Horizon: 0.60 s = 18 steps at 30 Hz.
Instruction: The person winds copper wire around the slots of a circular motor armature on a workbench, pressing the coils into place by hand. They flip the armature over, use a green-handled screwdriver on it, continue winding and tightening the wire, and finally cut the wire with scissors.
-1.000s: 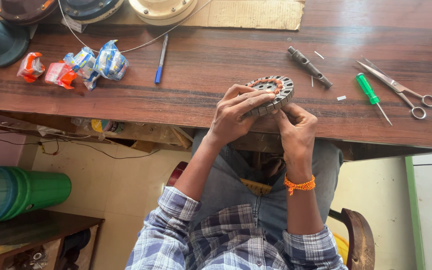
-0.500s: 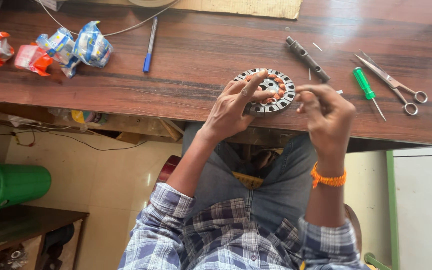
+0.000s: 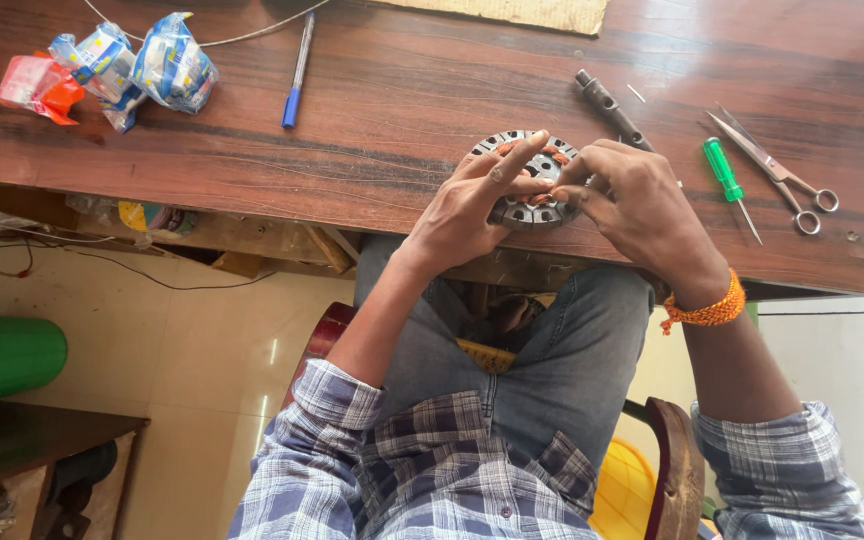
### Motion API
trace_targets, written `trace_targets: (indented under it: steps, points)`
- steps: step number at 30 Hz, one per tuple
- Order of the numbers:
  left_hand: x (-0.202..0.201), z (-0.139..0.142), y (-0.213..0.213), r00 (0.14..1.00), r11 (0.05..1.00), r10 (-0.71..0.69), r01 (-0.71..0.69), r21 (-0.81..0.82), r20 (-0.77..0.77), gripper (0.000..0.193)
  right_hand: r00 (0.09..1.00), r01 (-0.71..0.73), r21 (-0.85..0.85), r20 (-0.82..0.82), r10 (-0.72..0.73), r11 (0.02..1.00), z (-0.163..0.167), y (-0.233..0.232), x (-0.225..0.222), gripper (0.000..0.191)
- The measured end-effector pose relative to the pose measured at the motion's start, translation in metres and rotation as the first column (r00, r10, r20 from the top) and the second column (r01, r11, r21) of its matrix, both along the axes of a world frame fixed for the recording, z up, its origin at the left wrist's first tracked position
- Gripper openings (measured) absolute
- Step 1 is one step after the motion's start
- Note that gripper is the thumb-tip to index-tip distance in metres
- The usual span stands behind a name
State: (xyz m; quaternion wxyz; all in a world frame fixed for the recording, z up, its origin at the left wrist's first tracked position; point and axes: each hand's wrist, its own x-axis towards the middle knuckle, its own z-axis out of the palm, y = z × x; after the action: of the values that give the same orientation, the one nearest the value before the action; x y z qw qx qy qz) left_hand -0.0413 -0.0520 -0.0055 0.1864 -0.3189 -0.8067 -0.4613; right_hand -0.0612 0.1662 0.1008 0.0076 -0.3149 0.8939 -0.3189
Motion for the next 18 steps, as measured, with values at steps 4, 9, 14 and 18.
trace_targets:
  steps: [4, 9, 14, 18]
  points:
    - [0.000, 0.002, 0.001, 1.000, 1.000, 0.023, -0.023, 0.004, -0.015, 0.106, 0.996, 0.081, -0.010, -0.038, -0.081, 0.997, -0.003, 0.001, -0.004, 0.014]
    - [0.001, 0.005, 0.002, 1.000, 1.000, -0.003, 0.003, -0.005, -0.018, 0.106, 0.946, 0.225, -0.134, 0.268, -0.183, 0.965, 0.000, -0.004, -0.031, 0.018]
    - [-0.001, 0.004, -0.001, 0.999, 0.999, -0.036, 0.036, -0.003, 0.027, 0.110, 0.939, 0.156, -0.338, 0.343, -0.033, 0.928, -0.002, -0.003, -0.063, 0.016]
    - [-0.001, 0.002, -0.003, 0.994, 0.997, -0.051, 0.045, 0.059, 0.094, 0.111, 0.874, 0.246, -0.476, 0.486, 0.019, 0.844, -0.008, 0.006, -0.084, 0.017]
